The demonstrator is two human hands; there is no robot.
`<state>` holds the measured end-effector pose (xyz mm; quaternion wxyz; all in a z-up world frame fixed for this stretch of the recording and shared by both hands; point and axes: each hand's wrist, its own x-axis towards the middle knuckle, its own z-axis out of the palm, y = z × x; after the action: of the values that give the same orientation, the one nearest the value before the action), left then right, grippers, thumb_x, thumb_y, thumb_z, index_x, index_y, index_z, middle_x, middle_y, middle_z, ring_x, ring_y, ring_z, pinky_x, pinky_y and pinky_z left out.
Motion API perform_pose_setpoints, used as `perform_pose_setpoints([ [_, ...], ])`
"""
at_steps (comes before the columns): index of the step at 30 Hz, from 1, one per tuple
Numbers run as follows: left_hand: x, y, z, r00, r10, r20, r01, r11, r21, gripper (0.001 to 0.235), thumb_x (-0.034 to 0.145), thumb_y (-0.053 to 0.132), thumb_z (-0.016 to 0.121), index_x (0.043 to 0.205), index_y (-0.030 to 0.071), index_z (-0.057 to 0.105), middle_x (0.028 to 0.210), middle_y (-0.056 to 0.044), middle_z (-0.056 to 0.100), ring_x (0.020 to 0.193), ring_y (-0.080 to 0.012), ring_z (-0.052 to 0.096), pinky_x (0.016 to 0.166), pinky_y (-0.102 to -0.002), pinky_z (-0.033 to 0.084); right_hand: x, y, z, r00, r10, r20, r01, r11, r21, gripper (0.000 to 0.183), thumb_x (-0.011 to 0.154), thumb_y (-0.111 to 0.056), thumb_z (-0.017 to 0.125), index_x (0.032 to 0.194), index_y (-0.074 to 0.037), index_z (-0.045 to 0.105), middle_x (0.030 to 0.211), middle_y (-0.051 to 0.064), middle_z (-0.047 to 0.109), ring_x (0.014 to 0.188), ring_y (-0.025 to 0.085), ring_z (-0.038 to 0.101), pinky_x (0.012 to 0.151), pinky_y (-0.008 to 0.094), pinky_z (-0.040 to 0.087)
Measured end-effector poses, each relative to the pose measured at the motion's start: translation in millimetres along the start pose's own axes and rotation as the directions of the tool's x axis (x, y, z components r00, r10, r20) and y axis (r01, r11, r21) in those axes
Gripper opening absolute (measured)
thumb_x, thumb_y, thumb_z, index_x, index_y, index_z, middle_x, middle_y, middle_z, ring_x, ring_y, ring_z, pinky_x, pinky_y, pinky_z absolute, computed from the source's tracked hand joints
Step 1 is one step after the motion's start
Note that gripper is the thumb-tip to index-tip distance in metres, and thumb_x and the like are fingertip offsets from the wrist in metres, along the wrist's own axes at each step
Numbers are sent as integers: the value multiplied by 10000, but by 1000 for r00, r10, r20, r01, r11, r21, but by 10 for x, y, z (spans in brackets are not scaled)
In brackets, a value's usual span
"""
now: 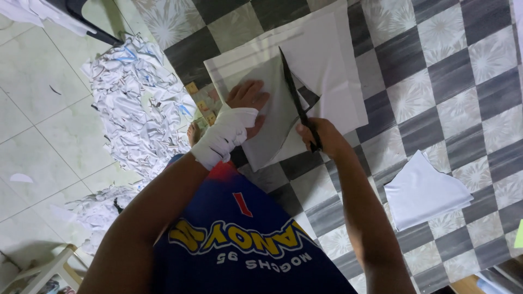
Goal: Cutting out pattern pieces from white fabric using large industrial scissors on a checkered work surface.
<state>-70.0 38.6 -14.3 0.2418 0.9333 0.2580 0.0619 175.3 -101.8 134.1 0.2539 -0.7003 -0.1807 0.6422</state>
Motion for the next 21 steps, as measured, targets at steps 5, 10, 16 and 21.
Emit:
perform_pose_setpoints([
  [5,16,-10,-26,1000,10,28,-10,1000,15,645,984,391,777,1568,174,607,1718,-161,465,1643,-437,417,1322,-659,372,52,-106,42,998,-33,-46,29,996,-82,509,1076,-422,866,774,-106,604,660,51,617,615,169,576,603,316,508],
  [10,-43,-126,-106,997,74,24,-74,997,10,619,987,457,737,1524,179,605,1670,-162,528,1597,-442,490,1278,-635,436,64,48,67,995,-85,-56,80,994,-81,450,1097,-365,858,807,-87,655,639,85,659,602,200,632,609,343,539],
  [16,153,-973,-166,951,294,-93,-288,955,73,474,945,379,738,1392,237,678,1399,-71,677,1357,-372,682,1120,-568,551,11,453,173,997,-77,-23,73,987,-142,644,1129,-604,706,808,-47,715,663,167,703,639,275,626,681,452,519],
  [21,477,-1687,-782,800,598,-53,-571,786,237,298,900,468,590,1009,252,763,957,-13,684,960,-251,707,912,-418,566,-678,273,923,974,-47,-221,77,989,128,351,1010,-299,810,830,-15,708,619,144,675,619,306,677,634,438,547],
])
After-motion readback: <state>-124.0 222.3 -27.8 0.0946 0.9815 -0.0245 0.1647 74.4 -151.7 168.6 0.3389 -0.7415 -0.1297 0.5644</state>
